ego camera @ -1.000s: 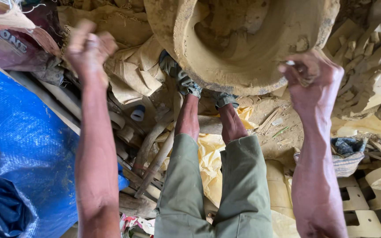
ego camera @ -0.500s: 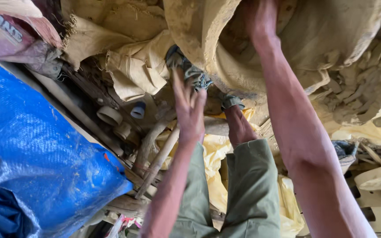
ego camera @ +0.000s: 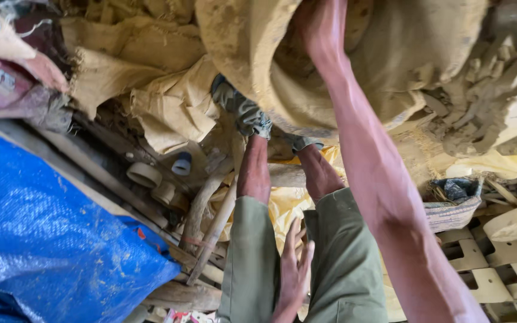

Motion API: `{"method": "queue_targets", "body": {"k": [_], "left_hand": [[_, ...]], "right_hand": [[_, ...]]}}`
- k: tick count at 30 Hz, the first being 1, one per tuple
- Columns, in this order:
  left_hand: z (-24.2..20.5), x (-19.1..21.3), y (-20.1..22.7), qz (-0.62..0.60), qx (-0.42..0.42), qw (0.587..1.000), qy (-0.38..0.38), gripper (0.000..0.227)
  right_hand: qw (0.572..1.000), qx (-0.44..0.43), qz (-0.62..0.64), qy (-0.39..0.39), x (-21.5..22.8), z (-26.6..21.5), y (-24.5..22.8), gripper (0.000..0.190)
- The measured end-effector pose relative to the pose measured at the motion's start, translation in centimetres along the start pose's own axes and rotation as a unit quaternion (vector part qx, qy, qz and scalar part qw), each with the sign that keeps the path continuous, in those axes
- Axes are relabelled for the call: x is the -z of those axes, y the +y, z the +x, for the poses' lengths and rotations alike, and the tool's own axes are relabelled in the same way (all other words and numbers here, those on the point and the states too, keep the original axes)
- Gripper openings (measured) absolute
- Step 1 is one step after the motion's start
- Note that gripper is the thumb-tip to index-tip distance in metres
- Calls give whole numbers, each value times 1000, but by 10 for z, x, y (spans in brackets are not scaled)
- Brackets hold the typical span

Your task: The person shapes the base of a clay vessel by hitting the exterior with a wooden paddle while supporting the interior by hand, then uses the paddle to compress and smooth the rim.

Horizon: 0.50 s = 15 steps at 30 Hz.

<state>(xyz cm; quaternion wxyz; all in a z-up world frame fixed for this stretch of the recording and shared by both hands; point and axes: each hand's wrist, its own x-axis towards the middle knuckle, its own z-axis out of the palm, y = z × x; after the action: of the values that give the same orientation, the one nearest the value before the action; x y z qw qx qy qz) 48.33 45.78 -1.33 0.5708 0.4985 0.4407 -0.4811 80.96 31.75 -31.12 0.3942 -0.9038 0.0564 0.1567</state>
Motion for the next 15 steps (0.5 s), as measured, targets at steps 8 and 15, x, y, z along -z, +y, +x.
{"method": "queue_targets", "body": {"k": [8,15], "left_hand": [[-106,-30,-42,89,-17,996,3,61],[38,-21,68,9,-146,987,70,63]], "right_hand": [[987,-122,50,90,194,-164,-73,36],[937,-49,-344,29,238,-266,126,47]]}}
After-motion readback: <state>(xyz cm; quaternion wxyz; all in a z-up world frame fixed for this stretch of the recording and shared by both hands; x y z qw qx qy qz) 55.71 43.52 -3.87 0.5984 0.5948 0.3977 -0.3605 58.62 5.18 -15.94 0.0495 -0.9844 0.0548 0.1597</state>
